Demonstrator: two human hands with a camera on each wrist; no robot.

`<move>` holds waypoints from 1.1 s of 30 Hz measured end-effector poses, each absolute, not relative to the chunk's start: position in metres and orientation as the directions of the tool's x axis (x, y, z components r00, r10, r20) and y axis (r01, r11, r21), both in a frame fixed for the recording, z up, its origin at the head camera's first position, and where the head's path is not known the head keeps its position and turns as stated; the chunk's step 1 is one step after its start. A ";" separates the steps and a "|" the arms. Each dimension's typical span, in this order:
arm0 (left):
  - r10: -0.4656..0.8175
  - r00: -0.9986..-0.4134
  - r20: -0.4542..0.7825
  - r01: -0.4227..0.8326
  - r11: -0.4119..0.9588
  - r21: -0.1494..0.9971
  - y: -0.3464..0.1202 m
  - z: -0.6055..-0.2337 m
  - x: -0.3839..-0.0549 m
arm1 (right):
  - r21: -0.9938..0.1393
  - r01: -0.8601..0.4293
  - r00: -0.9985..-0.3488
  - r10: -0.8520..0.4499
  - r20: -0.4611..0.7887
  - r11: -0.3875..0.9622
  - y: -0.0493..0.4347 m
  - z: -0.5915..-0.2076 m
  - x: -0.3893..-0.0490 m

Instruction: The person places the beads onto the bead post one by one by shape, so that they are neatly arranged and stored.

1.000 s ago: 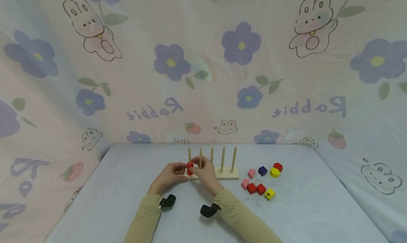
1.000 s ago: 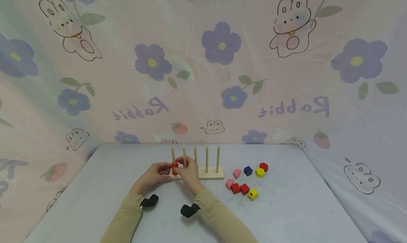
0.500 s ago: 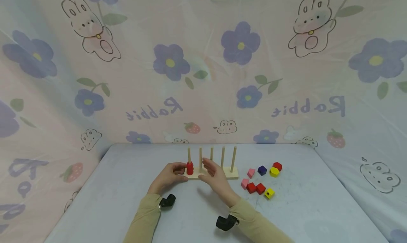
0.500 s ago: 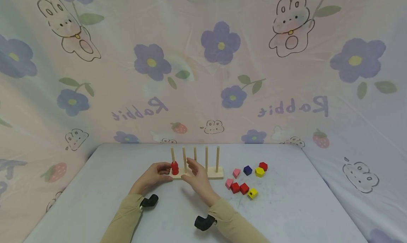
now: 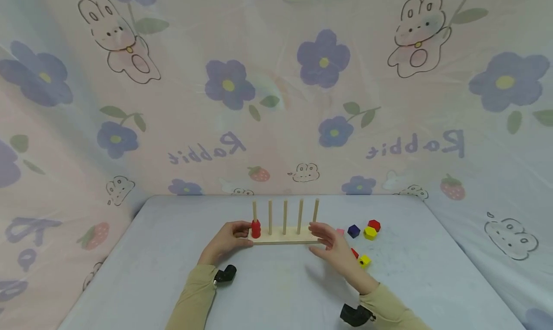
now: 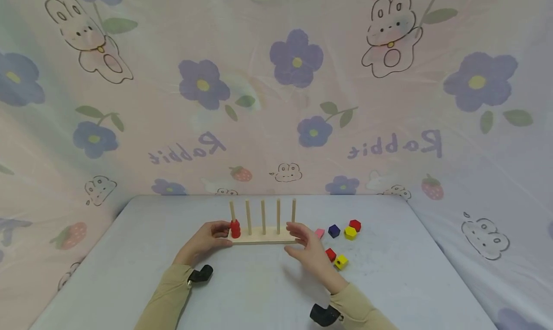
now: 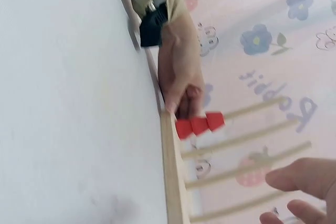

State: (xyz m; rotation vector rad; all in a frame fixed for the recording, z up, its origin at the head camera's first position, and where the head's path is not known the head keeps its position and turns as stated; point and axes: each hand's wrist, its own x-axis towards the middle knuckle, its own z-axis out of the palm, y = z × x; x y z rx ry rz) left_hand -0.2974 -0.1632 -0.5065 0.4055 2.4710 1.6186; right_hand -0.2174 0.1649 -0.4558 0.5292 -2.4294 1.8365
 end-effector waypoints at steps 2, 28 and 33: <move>0.308 -0.951 0.009 0.131 0.376 0.917 -0.163 -0.506 -0.297 | -0.910 -0.320 -0.938 -0.223 0.265 0.263 0.177 -0.451 -0.216; 0.296 -0.955 0.023 0.138 0.375 0.917 -0.163 -0.507 -0.294 | -0.808 -0.313 -0.940 -0.283 0.189 0.500 0.296 -0.457 -0.200; 0.294 -0.956 0.028 0.139 0.365 0.920 -0.163 -0.507 -0.293 | -0.804 -0.303 -0.923 -0.367 0.114 0.512 0.306 -0.467 -0.201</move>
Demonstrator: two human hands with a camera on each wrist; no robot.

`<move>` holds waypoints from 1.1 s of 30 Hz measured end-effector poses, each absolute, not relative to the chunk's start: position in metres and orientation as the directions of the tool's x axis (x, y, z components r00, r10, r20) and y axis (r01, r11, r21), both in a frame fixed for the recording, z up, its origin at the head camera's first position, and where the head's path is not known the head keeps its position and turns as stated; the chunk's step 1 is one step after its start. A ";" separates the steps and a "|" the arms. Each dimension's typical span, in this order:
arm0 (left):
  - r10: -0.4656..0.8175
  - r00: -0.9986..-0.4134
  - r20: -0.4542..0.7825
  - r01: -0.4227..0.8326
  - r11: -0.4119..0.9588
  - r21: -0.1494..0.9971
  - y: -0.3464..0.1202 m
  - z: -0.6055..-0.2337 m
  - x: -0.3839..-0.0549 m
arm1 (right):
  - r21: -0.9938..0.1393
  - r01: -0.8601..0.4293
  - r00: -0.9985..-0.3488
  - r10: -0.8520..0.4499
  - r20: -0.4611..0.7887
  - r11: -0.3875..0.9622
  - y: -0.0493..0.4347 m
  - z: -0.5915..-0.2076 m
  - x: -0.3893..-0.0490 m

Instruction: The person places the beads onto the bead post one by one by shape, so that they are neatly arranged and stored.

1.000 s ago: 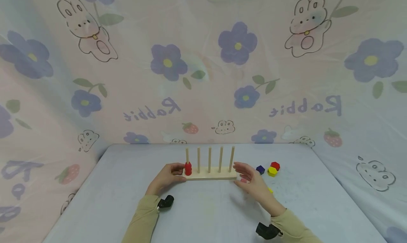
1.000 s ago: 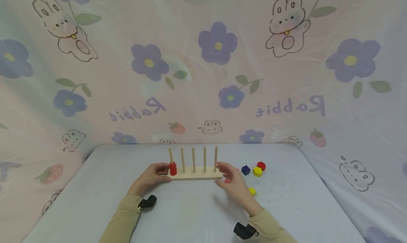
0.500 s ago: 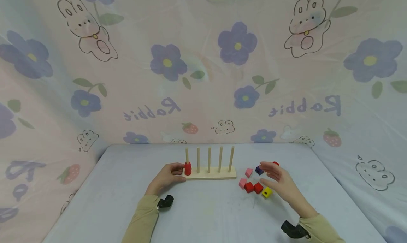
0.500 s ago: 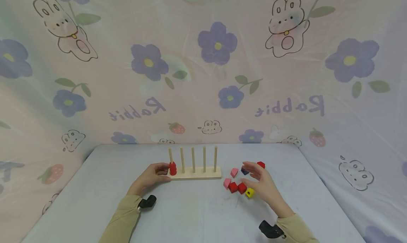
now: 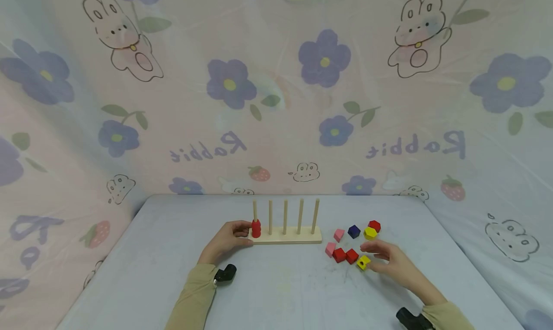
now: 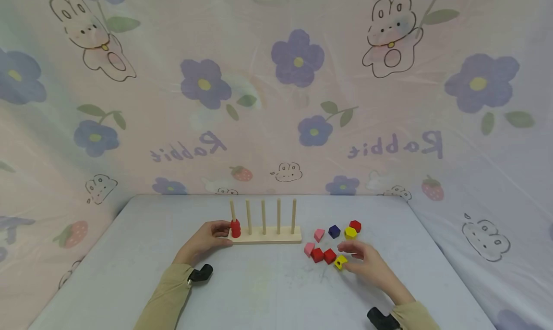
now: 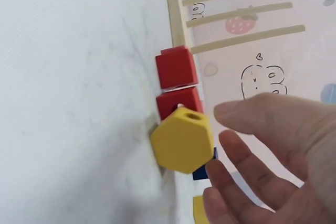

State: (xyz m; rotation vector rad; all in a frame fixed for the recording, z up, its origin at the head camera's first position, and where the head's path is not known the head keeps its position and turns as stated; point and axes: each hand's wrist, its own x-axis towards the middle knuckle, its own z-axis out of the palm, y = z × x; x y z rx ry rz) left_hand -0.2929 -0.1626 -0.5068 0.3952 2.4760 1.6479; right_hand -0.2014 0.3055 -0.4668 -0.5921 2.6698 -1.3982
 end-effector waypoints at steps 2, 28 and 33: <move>0.293 -0.956 0.026 0.137 0.366 0.921 -0.163 -0.507 -0.293 | -0.796 -0.308 -0.915 -0.392 0.097 0.521 0.307 -0.470 -0.201; 0.307 -0.951 0.029 0.150 0.380 0.913 -0.163 -0.505 -0.293 | -0.684 -0.439 -0.879 -0.435 0.193 0.583 0.283 -0.429 -0.210; 0.316 -0.948 0.025 0.150 0.377 0.914 -0.163 -0.504 -0.293 | -0.719 -0.480 -0.856 -0.447 0.259 0.503 0.258 -0.412 -0.219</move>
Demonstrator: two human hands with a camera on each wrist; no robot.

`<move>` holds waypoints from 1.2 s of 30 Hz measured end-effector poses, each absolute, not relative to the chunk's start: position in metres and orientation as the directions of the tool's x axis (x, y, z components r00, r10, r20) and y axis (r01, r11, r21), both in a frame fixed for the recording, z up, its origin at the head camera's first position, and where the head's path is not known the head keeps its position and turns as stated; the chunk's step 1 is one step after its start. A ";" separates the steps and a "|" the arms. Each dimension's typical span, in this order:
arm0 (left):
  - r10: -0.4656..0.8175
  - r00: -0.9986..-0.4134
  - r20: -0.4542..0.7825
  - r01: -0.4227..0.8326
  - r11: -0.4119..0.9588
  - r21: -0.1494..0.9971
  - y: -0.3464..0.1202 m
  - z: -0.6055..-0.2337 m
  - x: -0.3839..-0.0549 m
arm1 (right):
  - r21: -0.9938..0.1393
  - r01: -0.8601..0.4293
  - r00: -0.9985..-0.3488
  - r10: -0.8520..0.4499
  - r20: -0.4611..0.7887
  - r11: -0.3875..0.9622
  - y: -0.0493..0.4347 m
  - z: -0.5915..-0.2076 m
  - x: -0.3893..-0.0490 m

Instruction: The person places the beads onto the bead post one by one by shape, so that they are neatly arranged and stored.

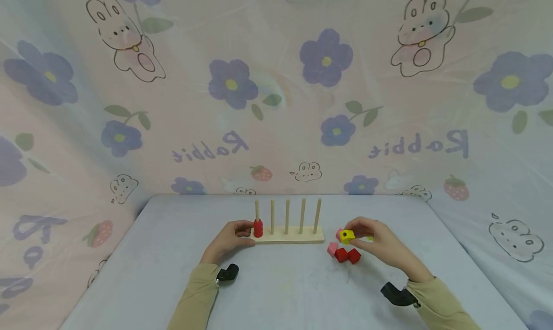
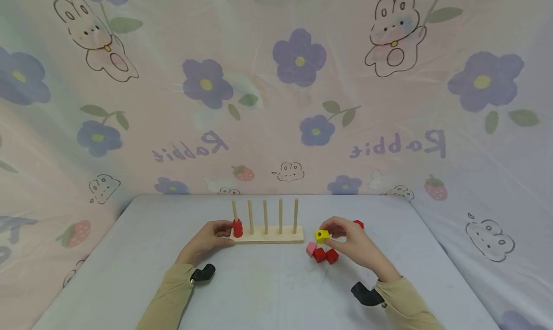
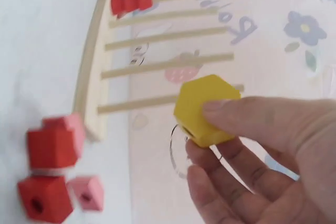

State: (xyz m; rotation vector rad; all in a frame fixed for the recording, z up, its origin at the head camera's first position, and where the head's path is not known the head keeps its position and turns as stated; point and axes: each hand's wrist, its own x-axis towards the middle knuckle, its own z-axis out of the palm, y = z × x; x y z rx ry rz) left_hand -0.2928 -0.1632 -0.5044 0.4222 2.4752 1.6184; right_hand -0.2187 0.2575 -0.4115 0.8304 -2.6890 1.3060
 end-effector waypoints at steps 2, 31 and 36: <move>0.319 -0.947 0.031 0.158 0.378 0.912 -0.164 -0.505 -0.293 | -0.751 -0.474 -0.854 -0.447 0.266 0.459 0.246 -0.405 -0.222; 0.305 -0.952 0.001 0.113 0.350 0.930 -0.164 -0.501 -0.295 | -0.802 -0.581 -0.783 -0.363 0.504 0.138 0.090 -0.354 -0.263; 0.310 -0.951 -0.003 0.112 0.353 0.929 -0.164 -0.501 -0.295 | -0.788 -0.603 -0.773 -0.336 0.538 0.127 0.077 -0.359 -0.264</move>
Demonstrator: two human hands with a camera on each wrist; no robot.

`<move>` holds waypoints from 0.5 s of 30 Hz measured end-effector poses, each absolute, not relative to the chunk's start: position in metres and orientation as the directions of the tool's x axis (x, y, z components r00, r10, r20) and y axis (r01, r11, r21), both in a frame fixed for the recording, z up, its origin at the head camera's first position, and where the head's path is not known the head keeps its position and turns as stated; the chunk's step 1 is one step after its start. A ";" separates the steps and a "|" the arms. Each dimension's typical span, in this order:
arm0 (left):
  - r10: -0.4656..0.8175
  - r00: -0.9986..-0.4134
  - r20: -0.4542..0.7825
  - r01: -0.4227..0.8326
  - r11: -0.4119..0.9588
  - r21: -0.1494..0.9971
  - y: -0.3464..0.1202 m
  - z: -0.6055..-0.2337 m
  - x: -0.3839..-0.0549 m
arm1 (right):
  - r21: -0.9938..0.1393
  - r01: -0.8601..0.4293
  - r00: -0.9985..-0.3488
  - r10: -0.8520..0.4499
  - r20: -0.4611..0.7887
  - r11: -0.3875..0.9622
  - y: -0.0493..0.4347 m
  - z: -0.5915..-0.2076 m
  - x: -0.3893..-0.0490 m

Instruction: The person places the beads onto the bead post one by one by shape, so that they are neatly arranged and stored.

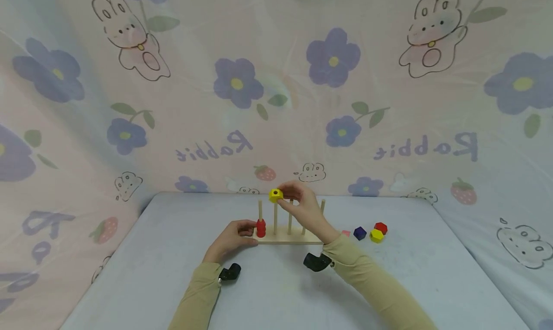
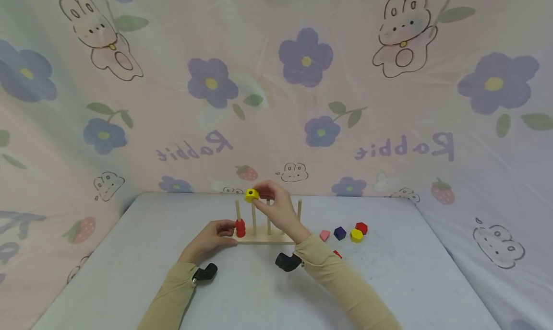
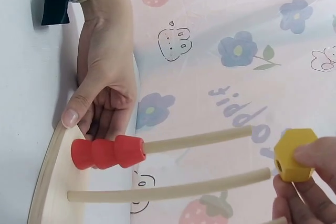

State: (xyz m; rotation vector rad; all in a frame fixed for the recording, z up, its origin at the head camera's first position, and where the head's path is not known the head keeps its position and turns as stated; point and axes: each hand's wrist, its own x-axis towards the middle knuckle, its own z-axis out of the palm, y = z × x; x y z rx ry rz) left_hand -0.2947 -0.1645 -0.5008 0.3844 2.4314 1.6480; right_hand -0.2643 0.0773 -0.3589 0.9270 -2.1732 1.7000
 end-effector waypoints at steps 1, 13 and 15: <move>0.313 -0.950 -0.005 0.112 0.355 0.928 -0.165 -0.501 -0.295 | -0.785 -0.604 -0.775 -0.331 0.539 0.135 0.076 -0.360 -0.264; 0.307 -0.952 -0.003 0.116 0.365 0.924 -0.164 -0.503 -0.296 | -0.830 -0.536 -0.831 -0.268 0.487 0.155 0.068 -0.375 -0.272; 0.300 -0.954 -0.010 0.108 0.373 0.921 -0.164 -0.504 -0.297 | -0.845 -0.510 -0.850 -0.248 0.465 0.163 0.068 -0.383 -0.279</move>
